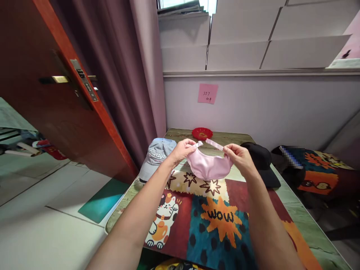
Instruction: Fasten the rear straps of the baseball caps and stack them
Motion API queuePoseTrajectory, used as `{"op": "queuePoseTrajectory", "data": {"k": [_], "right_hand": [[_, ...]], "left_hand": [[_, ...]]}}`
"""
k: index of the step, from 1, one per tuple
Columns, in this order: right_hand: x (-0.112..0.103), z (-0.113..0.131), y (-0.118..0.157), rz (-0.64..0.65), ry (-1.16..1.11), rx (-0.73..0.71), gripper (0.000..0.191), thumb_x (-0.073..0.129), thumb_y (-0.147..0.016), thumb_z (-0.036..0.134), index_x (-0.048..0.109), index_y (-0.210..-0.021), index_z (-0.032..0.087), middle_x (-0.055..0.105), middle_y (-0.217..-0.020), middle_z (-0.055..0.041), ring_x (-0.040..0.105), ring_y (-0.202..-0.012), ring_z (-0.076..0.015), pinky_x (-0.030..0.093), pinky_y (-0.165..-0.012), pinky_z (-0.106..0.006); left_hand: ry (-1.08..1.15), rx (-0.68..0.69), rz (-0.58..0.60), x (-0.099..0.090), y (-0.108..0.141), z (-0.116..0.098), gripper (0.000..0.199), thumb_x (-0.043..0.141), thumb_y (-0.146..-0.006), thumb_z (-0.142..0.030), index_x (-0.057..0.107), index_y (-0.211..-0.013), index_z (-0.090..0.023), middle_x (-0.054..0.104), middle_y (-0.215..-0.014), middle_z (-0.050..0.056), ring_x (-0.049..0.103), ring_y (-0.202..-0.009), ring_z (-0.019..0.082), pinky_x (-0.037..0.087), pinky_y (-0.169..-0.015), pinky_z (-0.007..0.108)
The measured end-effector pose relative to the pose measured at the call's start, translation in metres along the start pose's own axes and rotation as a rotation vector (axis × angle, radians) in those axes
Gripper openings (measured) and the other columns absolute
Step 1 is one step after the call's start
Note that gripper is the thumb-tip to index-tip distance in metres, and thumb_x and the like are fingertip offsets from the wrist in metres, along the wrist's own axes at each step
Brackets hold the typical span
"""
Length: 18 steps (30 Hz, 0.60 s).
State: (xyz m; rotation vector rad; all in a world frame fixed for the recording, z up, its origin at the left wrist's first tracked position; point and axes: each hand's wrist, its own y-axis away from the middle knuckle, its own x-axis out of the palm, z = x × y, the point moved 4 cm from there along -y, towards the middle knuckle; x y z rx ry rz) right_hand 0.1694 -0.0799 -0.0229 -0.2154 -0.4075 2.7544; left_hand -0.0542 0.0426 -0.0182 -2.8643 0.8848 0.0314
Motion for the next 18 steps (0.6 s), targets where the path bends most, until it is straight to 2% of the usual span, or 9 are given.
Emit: {"op": "queuePoseTrajectory", "data": {"k": [5,8,10,13,15,18], "right_hand": [[0.002,-0.007,0.013,0.076,-0.070,0.045,0.032,0.072,-0.084,0.049,0.067,-0.089,0.018,0.066,-0.076,-0.0028,0.054,-0.064,-0.0137,0.038,-0.057,-0.025],[-0.001,-0.007,0.016,0.061,-0.118,0.055,0.025,0.072,-0.083,0.042,0.066,-0.092,0.020,0.067,-0.082,-0.0022,0.060,-0.073,-0.0154,0.043,-0.064,-0.025],[0.000,-0.006,0.018,0.046,-0.113,0.049,0.022,0.070,-0.085,0.040,0.066,-0.092,0.020,0.065,-0.080,-0.0012,0.058,-0.072,-0.0146,0.043,-0.065,-0.025],[0.007,0.001,0.018,0.032,-0.088,0.028,0.028,0.067,-0.087,0.046,0.069,-0.095,0.019,0.061,-0.074,-0.0005,0.053,-0.067,-0.0136,0.040,-0.060,-0.025],[0.013,0.006,0.018,0.039,-0.061,0.013,0.034,0.069,-0.085,0.050,0.071,-0.094,0.018,0.062,-0.075,-0.0013,0.052,-0.065,-0.0137,0.038,-0.058,-0.025],[0.022,0.013,0.020,0.075,0.054,-0.014,0.035,0.072,-0.082,0.052,0.072,-0.084,0.018,0.062,-0.070,-0.0009,0.052,-0.063,-0.0139,0.037,-0.057,-0.026]], "left_hand": [[-0.029,0.080,-0.035,0.012,0.020,0.000,0.032,0.081,-0.071,-0.038,0.070,-0.087,-0.013,0.067,-0.082,0.002,0.058,-0.074,0.012,0.043,-0.070,0.024],[-0.029,0.088,-0.075,0.023,0.032,-0.002,0.029,0.082,-0.070,-0.035,0.072,-0.086,-0.014,0.069,-0.084,0.002,0.060,-0.078,0.013,0.045,-0.073,0.025],[-0.015,0.085,-0.088,0.029,0.036,-0.003,0.028,0.082,-0.070,-0.034,0.073,-0.087,-0.015,0.070,-0.086,0.003,0.062,-0.080,0.014,0.046,-0.075,0.025],[-0.034,0.097,-0.118,0.036,0.038,-0.006,0.024,0.079,-0.073,-0.033,0.072,-0.088,-0.016,0.071,-0.088,0.003,0.063,-0.082,0.016,0.048,-0.076,0.027],[-0.143,0.131,-0.168,0.038,0.038,-0.011,0.016,0.076,-0.076,-0.030,0.071,-0.085,-0.017,0.071,-0.087,0.003,0.064,-0.083,0.017,0.049,-0.079,0.029],[-0.492,0.262,-0.293,0.043,0.042,-0.026,0.001,0.071,-0.078,-0.020,0.071,-0.079,-0.019,0.073,-0.090,0.003,0.063,-0.092,0.020,0.047,-0.090,0.035]]}}
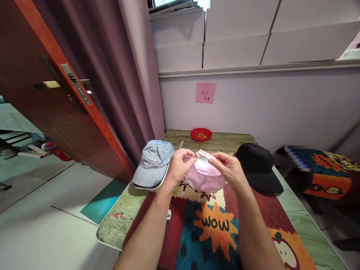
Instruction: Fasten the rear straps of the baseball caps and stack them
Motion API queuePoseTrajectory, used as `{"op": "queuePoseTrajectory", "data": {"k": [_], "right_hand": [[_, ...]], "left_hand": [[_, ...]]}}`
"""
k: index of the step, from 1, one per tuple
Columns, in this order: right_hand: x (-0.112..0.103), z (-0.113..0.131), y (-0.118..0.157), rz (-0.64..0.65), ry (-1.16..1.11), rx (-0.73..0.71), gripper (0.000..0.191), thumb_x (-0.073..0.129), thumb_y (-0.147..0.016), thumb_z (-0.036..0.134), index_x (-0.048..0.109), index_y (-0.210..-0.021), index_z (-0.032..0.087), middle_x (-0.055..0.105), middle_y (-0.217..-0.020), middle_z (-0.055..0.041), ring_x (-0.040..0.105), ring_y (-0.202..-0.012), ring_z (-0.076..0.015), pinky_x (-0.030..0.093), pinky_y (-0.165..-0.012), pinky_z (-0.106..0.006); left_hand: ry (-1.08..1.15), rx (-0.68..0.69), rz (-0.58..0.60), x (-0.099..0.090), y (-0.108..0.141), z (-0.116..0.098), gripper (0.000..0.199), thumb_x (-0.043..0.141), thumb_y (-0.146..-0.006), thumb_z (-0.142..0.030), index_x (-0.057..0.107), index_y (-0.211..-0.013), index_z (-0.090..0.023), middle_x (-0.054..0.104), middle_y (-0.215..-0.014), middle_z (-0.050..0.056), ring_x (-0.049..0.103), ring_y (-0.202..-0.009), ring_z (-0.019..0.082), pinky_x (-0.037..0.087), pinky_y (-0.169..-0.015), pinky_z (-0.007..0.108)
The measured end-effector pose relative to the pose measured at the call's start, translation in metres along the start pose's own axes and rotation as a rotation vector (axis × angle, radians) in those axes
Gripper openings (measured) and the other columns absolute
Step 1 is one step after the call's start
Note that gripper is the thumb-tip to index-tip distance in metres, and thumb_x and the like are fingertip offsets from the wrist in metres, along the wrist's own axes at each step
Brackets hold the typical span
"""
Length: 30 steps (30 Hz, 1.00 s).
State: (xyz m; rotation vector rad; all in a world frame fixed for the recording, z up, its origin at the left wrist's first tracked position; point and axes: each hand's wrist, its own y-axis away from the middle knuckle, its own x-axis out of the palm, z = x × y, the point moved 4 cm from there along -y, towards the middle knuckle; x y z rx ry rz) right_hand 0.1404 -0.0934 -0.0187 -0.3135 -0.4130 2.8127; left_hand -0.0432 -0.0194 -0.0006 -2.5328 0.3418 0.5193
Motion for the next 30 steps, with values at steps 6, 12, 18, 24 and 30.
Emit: {"op": "queuePoseTrajectory", "data": {"k": [6,12,18,24,30], "right_hand": [[-0.006,0.011,0.007,-0.151,0.213,-0.099,0.026,0.066,-0.090,0.044,0.077,-0.091,0.021,0.074,-0.085,-0.0043,0.066,-0.076,-0.0189,0.048,-0.069,-0.029],[0.005,0.011,0.007,-0.010,-0.096,0.018,0.040,0.055,-0.096,0.053,0.071,-0.114,0.021,0.067,-0.078,-0.0024,0.061,-0.067,-0.0149,0.050,-0.063,-0.027],[0.031,-0.012,0.001,0.041,-0.126,0.111,0.043,0.067,-0.085,0.062,0.067,-0.089,0.019,0.051,-0.065,0.0025,0.042,-0.055,-0.0110,0.035,-0.049,-0.024],[0.034,-0.023,-0.002,-0.057,-0.148,0.070,0.038,0.074,-0.079,0.056,0.064,-0.078,0.019,0.059,-0.070,-0.0002,0.051,-0.063,-0.0144,0.041,-0.058,-0.026],[0.034,-0.018,-0.002,-0.096,-0.342,0.181,0.035,0.076,-0.076,0.050,0.062,-0.072,0.019,0.055,-0.065,0.0013,0.044,-0.057,-0.0111,0.037,-0.052,-0.024]], "left_hand": [[-0.493,0.024,-0.108,-0.002,0.009,-0.025,0.013,0.066,-0.082,-0.015,0.073,-0.079,-0.025,0.076,-0.092,0.001,0.061,-0.089,0.023,0.045,-0.076,0.034],[-0.076,-0.155,0.008,0.003,0.006,-0.006,0.009,0.064,-0.082,-0.019,0.073,-0.079,-0.021,0.073,-0.079,0.000,0.062,-0.070,0.015,0.046,-0.069,0.027],[0.198,-0.144,0.189,0.014,0.004,0.008,0.011,0.061,-0.082,-0.023,0.070,-0.080,-0.017,0.070,-0.079,0.002,0.062,-0.076,0.016,0.046,-0.068,0.025],[0.085,-0.061,0.160,0.022,0.008,0.003,0.010,0.062,-0.082,-0.019,0.070,-0.089,-0.019,0.070,-0.082,0.002,0.061,-0.071,0.015,0.047,-0.068,0.025],[-0.191,0.221,-0.064,0.030,0.019,-0.008,0.027,0.062,-0.082,-0.008,0.068,-0.105,-0.021,0.069,-0.099,0.005,0.062,-0.075,0.015,0.050,-0.076,0.028]]}}
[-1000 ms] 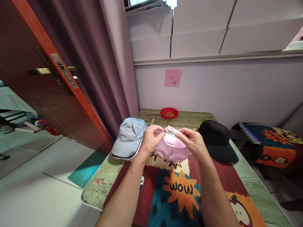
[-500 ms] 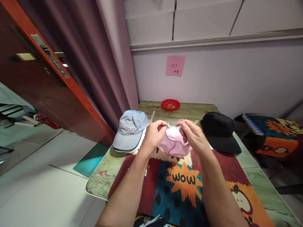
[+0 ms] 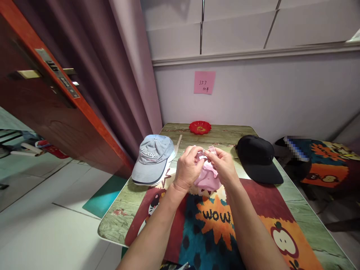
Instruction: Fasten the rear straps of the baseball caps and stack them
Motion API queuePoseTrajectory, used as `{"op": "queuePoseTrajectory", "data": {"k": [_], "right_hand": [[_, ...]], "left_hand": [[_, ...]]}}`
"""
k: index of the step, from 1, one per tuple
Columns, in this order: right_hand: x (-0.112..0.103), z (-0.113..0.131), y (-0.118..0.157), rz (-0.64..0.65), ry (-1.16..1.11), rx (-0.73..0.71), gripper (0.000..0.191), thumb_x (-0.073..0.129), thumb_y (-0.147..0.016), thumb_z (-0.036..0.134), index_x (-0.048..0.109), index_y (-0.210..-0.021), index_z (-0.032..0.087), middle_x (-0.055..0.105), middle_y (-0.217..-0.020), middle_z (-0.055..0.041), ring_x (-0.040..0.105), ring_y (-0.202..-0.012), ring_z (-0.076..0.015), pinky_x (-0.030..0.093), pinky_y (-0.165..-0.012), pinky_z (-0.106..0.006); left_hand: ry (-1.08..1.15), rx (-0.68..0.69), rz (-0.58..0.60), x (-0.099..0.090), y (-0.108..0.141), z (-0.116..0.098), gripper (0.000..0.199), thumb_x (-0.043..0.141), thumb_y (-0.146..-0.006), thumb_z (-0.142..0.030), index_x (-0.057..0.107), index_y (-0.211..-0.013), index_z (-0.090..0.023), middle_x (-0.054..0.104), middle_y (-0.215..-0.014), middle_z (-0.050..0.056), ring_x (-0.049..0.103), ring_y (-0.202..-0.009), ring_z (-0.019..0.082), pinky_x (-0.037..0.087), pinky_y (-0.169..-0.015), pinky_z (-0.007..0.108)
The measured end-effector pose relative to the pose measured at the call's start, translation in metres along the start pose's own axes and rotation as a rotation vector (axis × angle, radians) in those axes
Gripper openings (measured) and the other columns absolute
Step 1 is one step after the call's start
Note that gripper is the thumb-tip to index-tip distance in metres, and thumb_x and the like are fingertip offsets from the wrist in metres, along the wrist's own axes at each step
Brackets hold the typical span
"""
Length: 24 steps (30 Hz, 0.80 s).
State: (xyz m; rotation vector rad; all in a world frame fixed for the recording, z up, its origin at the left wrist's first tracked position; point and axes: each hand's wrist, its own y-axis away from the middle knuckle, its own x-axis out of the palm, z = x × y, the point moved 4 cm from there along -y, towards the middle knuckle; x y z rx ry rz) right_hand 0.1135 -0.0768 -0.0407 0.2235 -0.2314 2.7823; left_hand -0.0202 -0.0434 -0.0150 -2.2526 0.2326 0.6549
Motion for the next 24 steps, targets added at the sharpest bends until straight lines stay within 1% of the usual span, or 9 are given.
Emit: {"op": "queuePoseTrajectory", "data": {"k": [2,4,6,9,12,16,19,21,24], "right_hand": [[0.001,0.001,0.000,0.004,-0.046,0.035,0.036,0.078,-0.075,0.050,0.061,-0.070,0.019,0.052,-0.063,0.0024,0.041,-0.054,-0.0098,0.034,-0.050,-0.024],[0.001,0.001,0.000,0.010,-0.060,0.040,0.036,0.078,-0.074,0.050,0.061,-0.071,0.019,0.051,-0.063,0.0030,0.039,-0.053,-0.0089,0.033,-0.049,-0.024],[0.000,0.001,0.000,0.024,-0.057,0.027,0.036,0.079,-0.074,0.050,0.060,-0.072,0.019,0.052,-0.064,0.0034,0.039,-0.053,-0.0087,0.032,-0.050,-0.024],[-0.001,0.002,0.001,0.063,-0.033,-0.006,0.038,0.078,-0.075,0.051,0.058,-0.072,0.020,0.052,-0.065,0.0033,0.041,-0.055,-0.0096,0.033,-0.051,-0.024],[-0.003,0.004,0.001,0.086,0.029,-0.035,0.039,0.073,-0.080,0.055,0.055,-0.071,0.020,0.050,-0.064,0.0035,0.041,-0.055,-0.0101,0.032,-0.051,-0.024],[-0.008,0.006,0.001,0.024,0.086,-0.026,0.035,0.058,-0.090,0.057,0.055,-0.085,0.023,0.049,-0.064,0.0043,0.040,-0.053,-0.0115,0.030,-0.049,-0.025],[-0.010,0.010,0.001,0.003,0.132,-0.083,0.032,0.056,-0.091,0.052,0.051,-0.080,0.023,0.048,-0.063,0.0043,0.040,-0.053,-0.0117,0.031,-0.050,-0.025],[-0.010,0.013,0.002,0.026,0.156,-0.102,0.033,0.059,-0.090,0.051,0.052,-0.075,0.022,0.049,-0.063,0.0035,0.040,-0.054,-0.0112,0.032,-0.051,-0.025],[-0.009,0.015,0.002,0.058,0.149,-0.080,0.036,0.064,-0.086,0.052,0.056,-0.071,0.021,0.053,-0.064,0.0022,0.042,-0.054,-0.0106,0.034,-0.052,-0.025]], "left_hand": [[-0.046,0.056,-0.042,0.002,0.001,-0.004,0.027,0.056,-0.087,-0.009,0.068,-0.109,-0.021,0.071,-0.102,0.007,0.066,-0.083,0.017,0.051,-0.081,0.029],[-0.070,0.081,-0.055,0.002,0.002,-0.006,0.028,0.053,-0.091,-0.010,0.068,-0.111,-0.021,0.072,-0.104,0.008,0.068,-0.090,0.020,0.052,-0.085,0.031],[-0.068,0.082,-0.045,0.002,0.002,-0.008,0.027,0.053,-0.091,-0.011,0.069,-0.111,-0.020,0.073,-0.105,0.009,0.069,-0.094,0.021,0.053,-0.087,0.032],[-0.031,0.051,-0.011,0.001,0.002,-0.009,0.026,0.057,-0.090,-0.012,0.069,-0.109,-0.022,0.074,-0.104,0.008,0.069,-0.093,0.021,0.053,-0.087,0.032],[0.038,-0.006,-0.009,-0.002,0.001,-0.006,0.022,0.061,-0.088,-0.015,0.071,-0.106,-0.023,0.074,-0.101,0.007,0.069,-0.088,0.020,0.053,-0.084,0.031],[0.231,-0.182,-0.038,-0.004,0.001,0.008,0.021,0.071,-0.083,-0.024,0.073,-0.104,-0.021,0.074,-0.092,0.004,0.066,-0.074,0.016,0.053,-0.073,0.028],[0.400,-0.296,-0.028,-0.001,0.002,0.016,0.026,0.075,-0.079,-0.028,0.073,-0.104,-0.020,0.073,-0.086,0.003,0.064,-0.069,0.014,0.052,-0.067,0.026],[0.461,-0.317,-0.010,0.001,0.003,0.018,0.028,0.076,-0.078,-0.028,0.074,-0.105,-0.020,0.073,-0.088,0.003,0.065,-0.073,0.015,0.052,-0.068,0.025],[0.475,-0.311,0.013,0.004,0.004,0.017,0.030,0.077,-0.078,-0.029,0.074,-0.106,-0.021,0.074,-0.091,0.004,0.065,-0.075,0.015,0.053,-0.071,0.026]]}}
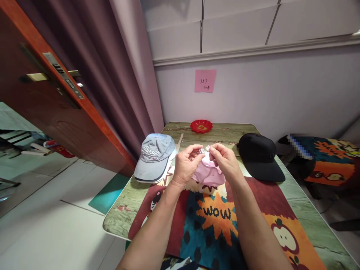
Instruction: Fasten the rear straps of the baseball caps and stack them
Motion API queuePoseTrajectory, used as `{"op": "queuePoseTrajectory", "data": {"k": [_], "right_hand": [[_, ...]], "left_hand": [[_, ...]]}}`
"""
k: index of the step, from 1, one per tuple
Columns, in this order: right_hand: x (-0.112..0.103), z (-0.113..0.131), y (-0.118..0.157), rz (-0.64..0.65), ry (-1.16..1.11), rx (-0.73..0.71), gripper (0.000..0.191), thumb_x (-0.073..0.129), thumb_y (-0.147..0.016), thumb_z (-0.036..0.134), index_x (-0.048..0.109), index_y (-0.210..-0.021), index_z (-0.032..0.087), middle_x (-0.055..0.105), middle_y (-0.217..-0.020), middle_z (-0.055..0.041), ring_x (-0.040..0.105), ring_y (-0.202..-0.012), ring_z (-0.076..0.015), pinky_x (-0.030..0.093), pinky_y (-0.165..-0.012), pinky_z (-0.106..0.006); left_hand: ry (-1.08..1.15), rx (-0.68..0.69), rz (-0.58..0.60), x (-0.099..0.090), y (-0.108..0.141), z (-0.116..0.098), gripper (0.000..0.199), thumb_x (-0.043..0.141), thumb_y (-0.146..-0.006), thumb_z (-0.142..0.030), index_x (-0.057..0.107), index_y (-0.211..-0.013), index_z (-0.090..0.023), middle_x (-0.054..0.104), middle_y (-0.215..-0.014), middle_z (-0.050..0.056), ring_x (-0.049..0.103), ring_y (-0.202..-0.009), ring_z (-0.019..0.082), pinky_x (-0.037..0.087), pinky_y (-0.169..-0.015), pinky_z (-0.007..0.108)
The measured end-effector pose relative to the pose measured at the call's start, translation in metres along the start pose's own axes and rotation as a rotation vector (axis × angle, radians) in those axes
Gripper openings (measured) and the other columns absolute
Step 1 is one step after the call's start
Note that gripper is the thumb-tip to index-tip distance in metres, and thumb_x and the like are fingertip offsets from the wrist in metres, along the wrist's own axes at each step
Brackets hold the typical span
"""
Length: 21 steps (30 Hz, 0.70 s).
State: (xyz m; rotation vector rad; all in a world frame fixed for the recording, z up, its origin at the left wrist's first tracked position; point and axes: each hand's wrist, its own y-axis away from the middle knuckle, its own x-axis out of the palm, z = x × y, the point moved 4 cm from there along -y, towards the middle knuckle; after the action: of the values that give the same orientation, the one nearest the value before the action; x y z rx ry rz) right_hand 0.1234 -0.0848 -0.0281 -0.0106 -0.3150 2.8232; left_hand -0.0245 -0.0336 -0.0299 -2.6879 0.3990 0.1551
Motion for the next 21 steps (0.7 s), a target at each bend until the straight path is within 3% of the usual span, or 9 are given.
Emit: {"op": "queuePoseTrajectory", "data": {"k": [9,21], "right_hand": [[0.000,-0.011,-0.003,0.003,-0.025,0.059,0.040,0.065,-0.085,0.053,0.054,-0.065,0.020,0.052,-0.059,0.0029,0.042,-0.052,-0.0104,0.033,-0.051,-0.025],[0.003,-0.010,-0.002,0.124,-0.099,0.052,0.042,0.068,-0.083,0.055,0.055,-0.066,0.020,0.047,-0.057,0.0042,0.039,-0.053,-0.0102,0.032,-0.051,-0.024]], "left_hand": [[0.079,0.009,0.016,0.004,0.000,-0.003,0.028,0.079,-0.077,-0.031,0.076,-0.102,-0.019,0.070,-0.096,0.005,0.063,-0.073,0.013,0.053,-0.067,0.024],[0.105,-0.040,0.063,0.005,-0.001,-0.005,0.031,0.079,-0.076,-0.030,0.077,-0.104,-0.018,0.070,-0.095,0.005,0.060,-0.071,0.012,0.051,-0.064,0.024]]}}
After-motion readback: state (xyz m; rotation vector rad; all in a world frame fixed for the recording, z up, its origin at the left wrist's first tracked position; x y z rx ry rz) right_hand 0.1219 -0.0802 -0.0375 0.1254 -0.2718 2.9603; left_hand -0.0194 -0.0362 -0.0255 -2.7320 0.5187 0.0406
